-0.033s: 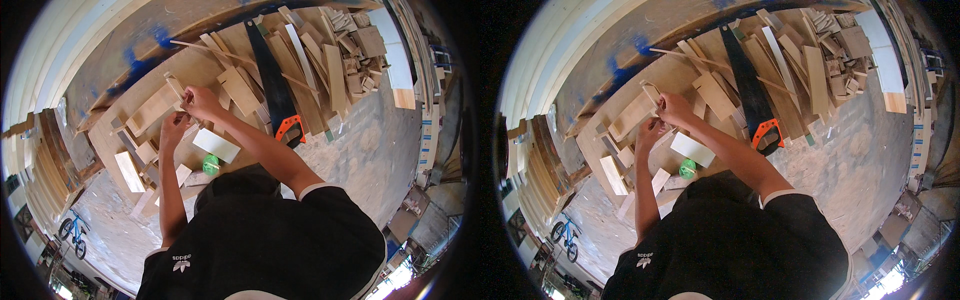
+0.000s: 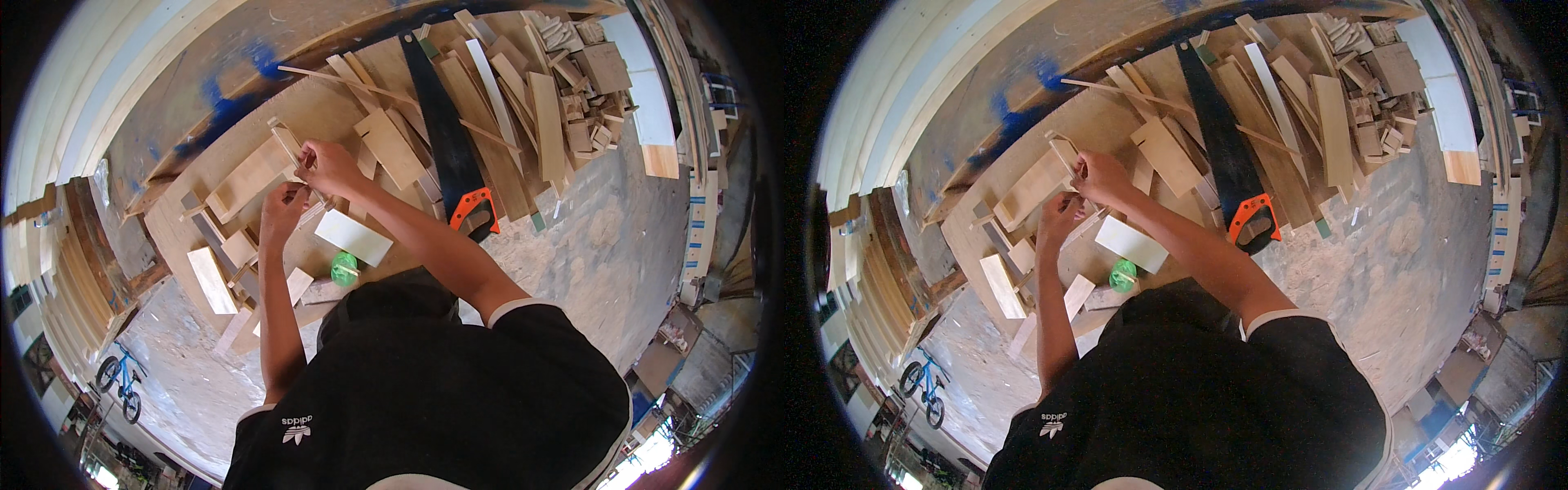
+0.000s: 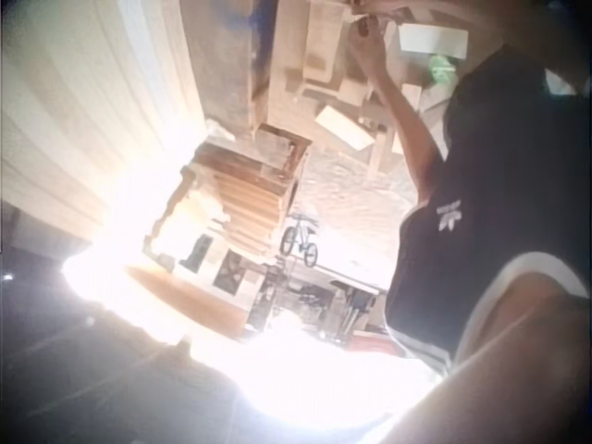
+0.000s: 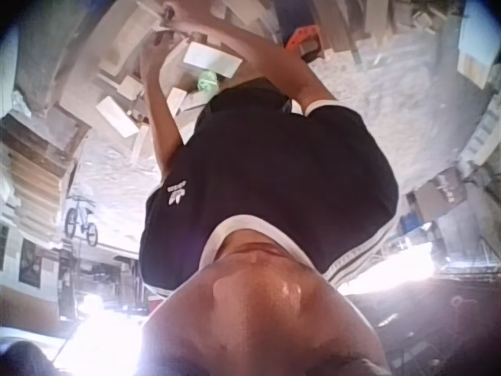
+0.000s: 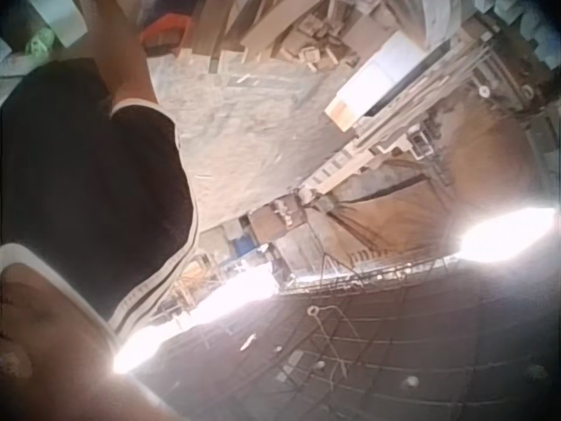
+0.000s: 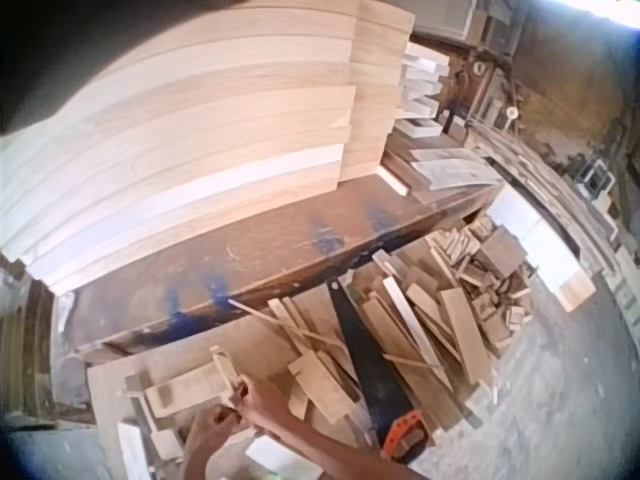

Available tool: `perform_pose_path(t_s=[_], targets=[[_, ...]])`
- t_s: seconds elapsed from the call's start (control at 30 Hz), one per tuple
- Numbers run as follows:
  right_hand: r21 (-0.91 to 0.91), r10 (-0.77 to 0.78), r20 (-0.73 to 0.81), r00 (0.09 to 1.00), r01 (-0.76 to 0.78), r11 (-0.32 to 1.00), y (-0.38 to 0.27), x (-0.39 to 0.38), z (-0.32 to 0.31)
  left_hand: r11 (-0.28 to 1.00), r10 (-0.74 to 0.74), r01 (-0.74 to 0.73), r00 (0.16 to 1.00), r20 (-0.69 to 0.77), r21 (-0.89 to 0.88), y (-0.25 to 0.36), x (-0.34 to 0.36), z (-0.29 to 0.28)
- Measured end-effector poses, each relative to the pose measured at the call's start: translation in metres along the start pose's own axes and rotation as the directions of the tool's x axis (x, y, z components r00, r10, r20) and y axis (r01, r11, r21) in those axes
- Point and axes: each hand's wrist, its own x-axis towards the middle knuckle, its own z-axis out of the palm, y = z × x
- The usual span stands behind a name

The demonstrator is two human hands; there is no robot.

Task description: The person holds a small piece of wood and uses a piece of sandpaper to sand the edges and faces of the wood.

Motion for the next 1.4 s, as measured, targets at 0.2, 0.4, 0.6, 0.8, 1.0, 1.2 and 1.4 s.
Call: perform_pose_path(t_s=[0.2, 0.4, 0.6, 0.8, 1.0, 1.2, 1.4], targets=[[0.059, 0.028, 0.049, 0.998, -0.031, 0.998, 0.008, 0.003, 0.002, 0.994, 0.111, -0.105, 0.943, -0.313, 0.038, 0.051, -0.022, -0.004], [-0.012, -0.134, -0.031, 0.991, 0.133, 0.991, 0.029, 0.004, 0.006, 0.843, 0.398, -0.495, 0.838, -0.374, -0.211, 0.116, -0.057, 0.030], [-0.068, 0.035, 0.005, 0.999, -0.035, 0.997, 0.002, 0.000, 0.006, 0.681, 0.656, -0.572, 0.199, 0.728, -0.458, 0.165, -0.143, 0.195], [-0.089, 0.011, -0.170, 0.985, -0.027, 0.996, 0.013, -0.007, -0.008, 0.754, 0.642, -0.367, 0.242, 0.727, -0.544, 0.166, -0.177, 0.198], [-0.018, 0.008, -0.107, 0.994, -0.010, 1.000, 0.006, -0.008, -0.011, 0.690, 0.715, -0.318, 0.155, 0.682, -0.650, 0.166, -0.173, 0.200], [-0.011, 0.031, -0.119, 0.992, -0.032, 0.999, 0.015, -0.003, -0.012, 0.673, 0.740, -0.246, 0.205, 0.641, -0.698, 0.134, -0.154, 0.166], [-0.142, -0.041, -0.090, 0.995, 0.028, 0.990, 0.016, 0.000, -0.001, 0.797, 0.482, 0.001, 0.602, 0.636, -0.604, 0.117, -0.120, 0.105]])
